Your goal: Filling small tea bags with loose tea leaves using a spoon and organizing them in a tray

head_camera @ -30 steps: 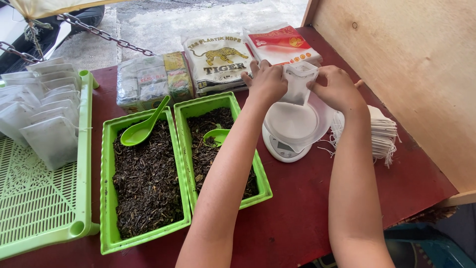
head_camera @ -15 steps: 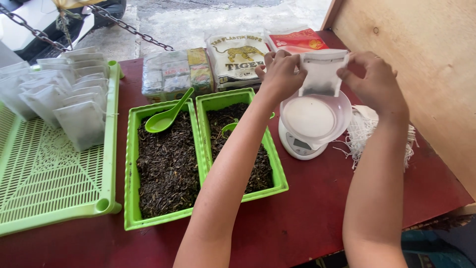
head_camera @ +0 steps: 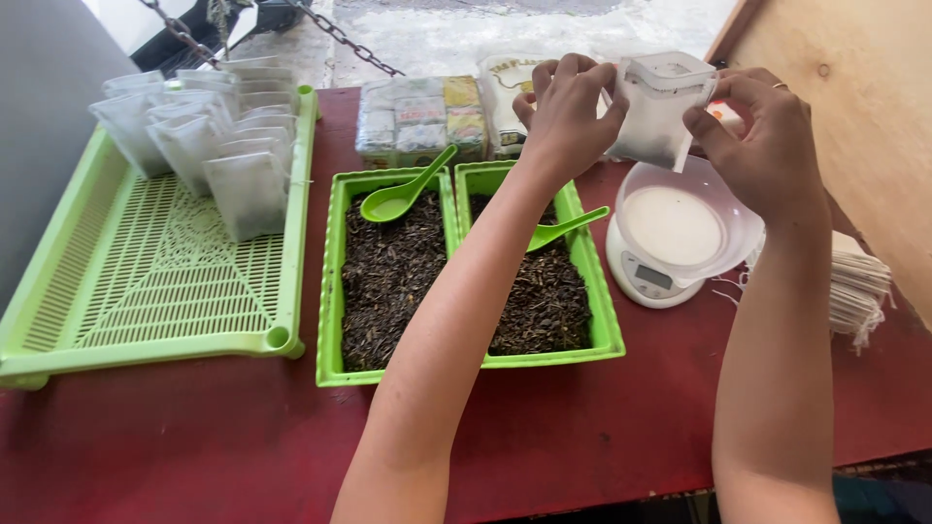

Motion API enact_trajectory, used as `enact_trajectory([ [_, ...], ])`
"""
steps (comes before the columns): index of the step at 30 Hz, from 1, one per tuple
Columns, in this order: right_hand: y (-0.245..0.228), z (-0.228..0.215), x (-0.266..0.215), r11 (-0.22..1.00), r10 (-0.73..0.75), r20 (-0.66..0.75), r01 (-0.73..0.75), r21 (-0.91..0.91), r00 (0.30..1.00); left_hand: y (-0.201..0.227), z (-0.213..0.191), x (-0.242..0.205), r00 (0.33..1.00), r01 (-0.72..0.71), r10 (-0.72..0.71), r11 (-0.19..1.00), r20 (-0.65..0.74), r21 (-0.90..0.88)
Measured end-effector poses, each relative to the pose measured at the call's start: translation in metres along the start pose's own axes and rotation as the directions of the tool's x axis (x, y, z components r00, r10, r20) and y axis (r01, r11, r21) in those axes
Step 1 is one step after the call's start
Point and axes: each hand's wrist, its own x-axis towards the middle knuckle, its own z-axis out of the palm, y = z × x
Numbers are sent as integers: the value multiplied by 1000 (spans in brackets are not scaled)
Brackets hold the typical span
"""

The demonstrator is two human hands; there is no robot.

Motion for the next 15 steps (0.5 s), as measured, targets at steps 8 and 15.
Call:
enact_trajectory([
  [8, -15, 52, 40, 964, -94, 26, 97, -248, 995, -35, -60, -7, 994, -3, 14, 995, -105, 98],
  [15, -49, 109, 71, 949, -218, 81, 231, -215, 972, -73, -116, -16, 984, 81, -58, 988, -170, 132],
])
